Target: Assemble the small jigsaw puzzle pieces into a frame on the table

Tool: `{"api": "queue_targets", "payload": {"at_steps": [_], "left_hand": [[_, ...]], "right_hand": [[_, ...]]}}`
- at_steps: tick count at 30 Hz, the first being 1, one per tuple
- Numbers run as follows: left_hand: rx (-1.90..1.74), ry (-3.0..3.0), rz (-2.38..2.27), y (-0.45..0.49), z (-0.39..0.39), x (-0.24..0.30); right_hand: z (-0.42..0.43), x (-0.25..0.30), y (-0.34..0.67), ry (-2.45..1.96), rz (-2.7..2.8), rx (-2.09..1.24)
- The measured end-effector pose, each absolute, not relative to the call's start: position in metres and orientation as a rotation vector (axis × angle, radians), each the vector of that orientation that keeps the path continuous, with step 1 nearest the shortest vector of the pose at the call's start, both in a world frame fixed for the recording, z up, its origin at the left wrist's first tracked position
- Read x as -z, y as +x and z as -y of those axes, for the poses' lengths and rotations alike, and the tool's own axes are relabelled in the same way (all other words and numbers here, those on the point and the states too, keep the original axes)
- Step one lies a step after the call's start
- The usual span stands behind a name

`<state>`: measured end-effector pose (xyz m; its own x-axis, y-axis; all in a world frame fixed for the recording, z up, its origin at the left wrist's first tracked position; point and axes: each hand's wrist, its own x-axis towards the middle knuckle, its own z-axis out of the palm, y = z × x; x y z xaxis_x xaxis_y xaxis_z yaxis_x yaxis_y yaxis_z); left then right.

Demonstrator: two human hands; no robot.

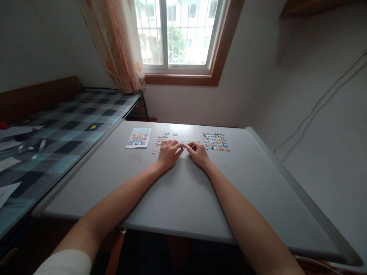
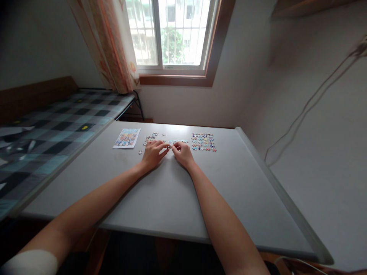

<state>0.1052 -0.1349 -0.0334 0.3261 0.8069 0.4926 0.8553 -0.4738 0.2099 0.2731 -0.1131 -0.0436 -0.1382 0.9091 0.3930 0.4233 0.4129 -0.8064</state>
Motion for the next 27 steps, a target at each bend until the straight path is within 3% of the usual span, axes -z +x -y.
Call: {"api": "queue_targets", "payload": {"at_steps": [11, 27], "left_hand": [[0.836, -2.460, 1.626, 0.1045, 0.1350, 0.0321], [0.754, -2.439, 1.657, 0.1052, 0.1332, 0.0350]], "right_hand": [[0.1136, 0.0431, 0.2729, -1.136, 1.737, -0.717], [0.1141, 0.0492, 0.2703, -0.993, 1.924, -0.404]]}}
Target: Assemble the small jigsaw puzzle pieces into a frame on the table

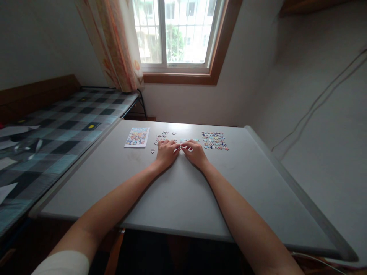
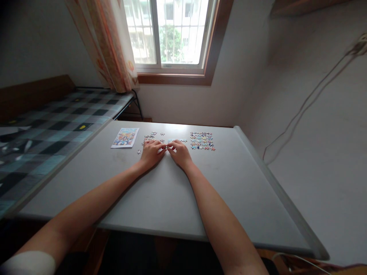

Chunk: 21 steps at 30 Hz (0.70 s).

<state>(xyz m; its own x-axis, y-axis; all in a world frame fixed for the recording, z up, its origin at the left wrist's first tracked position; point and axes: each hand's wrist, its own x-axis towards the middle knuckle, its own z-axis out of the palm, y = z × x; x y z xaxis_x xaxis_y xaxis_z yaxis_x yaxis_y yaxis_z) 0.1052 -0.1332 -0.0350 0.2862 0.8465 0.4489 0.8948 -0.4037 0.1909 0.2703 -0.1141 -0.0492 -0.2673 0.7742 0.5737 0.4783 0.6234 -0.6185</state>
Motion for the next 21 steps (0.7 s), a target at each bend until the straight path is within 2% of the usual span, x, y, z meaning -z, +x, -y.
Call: {"api": "queue_targets", "payload": {"at_steps": [6, 11, 21], "left_hand": [[0.792, -2.441, 1.661, 0.104, 0.133, 0.036], [0.833, -2.438, 1.667, 0.104, 0.132, 0.037], [0.801, -2.514, 1.587, 0.106, 0.134, 0.038]], "right_hand": [[0.118, 0.044, 0.269, -1.044, 1.980, -0.334], [0.117, 0.042, 0.274, -1.266, 1.950, -0.233], [0.110, 0.046, 0.280, -1.338, 1.847, -0.458]]}}
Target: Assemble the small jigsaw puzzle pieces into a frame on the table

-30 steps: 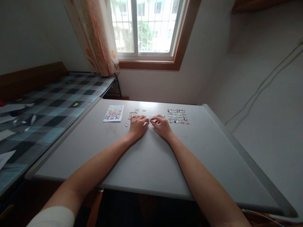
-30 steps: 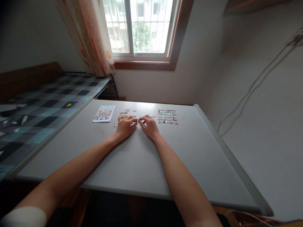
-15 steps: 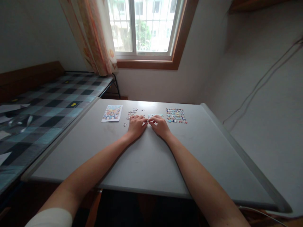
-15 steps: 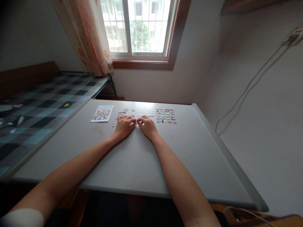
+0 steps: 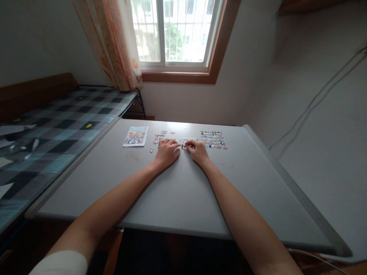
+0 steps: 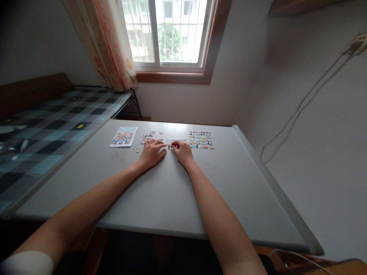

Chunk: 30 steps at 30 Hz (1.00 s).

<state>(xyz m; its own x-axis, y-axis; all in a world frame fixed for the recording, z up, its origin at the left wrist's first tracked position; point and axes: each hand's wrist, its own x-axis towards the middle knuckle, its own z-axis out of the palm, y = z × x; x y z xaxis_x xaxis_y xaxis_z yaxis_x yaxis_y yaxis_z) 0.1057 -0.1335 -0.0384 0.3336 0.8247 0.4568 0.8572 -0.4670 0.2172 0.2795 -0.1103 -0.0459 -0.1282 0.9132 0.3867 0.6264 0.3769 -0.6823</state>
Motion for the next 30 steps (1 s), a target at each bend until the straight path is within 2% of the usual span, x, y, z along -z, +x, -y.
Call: {"api": "queue_targets", "payload": {"at_steps": [15, 30], "left_hand": [[0.744, -2.617, 1.529, 0.110, 0.138, 0.035], [0.712, -2.609, 1.542, 0.110, 0.139, 0.033]], "right_hand": [[0.106, 0.042, 0.270, -1.450, 2.046, -0.214], [0.114, 0.046, 0.272, -1.360, 2.038, -0.197]]}}
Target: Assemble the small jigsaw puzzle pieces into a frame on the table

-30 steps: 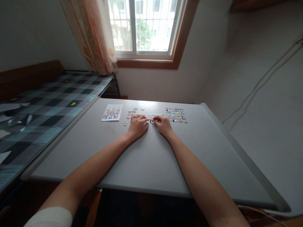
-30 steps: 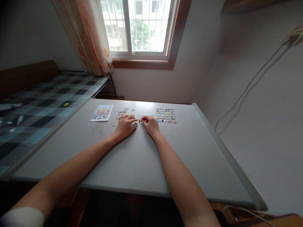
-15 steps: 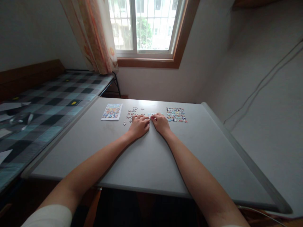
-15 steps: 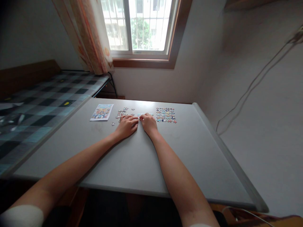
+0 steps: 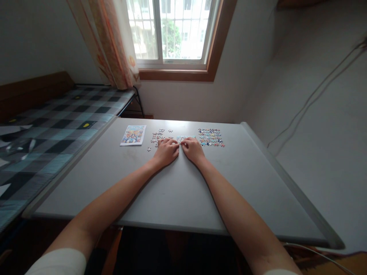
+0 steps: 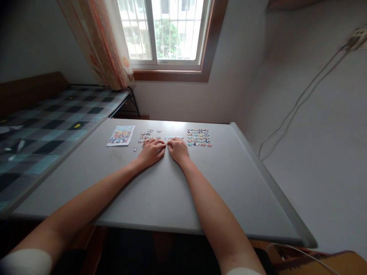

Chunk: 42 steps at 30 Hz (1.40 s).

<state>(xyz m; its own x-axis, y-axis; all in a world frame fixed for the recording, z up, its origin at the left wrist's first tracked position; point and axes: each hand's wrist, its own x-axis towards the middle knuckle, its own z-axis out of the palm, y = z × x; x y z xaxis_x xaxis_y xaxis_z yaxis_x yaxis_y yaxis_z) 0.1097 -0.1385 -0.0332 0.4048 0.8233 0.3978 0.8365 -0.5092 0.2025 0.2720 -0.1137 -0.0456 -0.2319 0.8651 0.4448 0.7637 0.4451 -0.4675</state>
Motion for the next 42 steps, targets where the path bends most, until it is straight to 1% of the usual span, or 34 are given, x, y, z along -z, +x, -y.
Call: {"api": "queue_targets", "payload": {"at_steps": [23, 42], "left_hand": [[0.706, -2.633, 1.550, 0.1105, 0.1388, 0.0327], [0.704, -2.629, 1.504, 0.1110, 0.1399, 0.0345]], "right_hand": [[0.1160, 0.0442, 0.2722, -1.374, 2.058, -0.159], [0.1146, 0.0492, 0.2725, -1.340, 2.039, -0.238]]}}
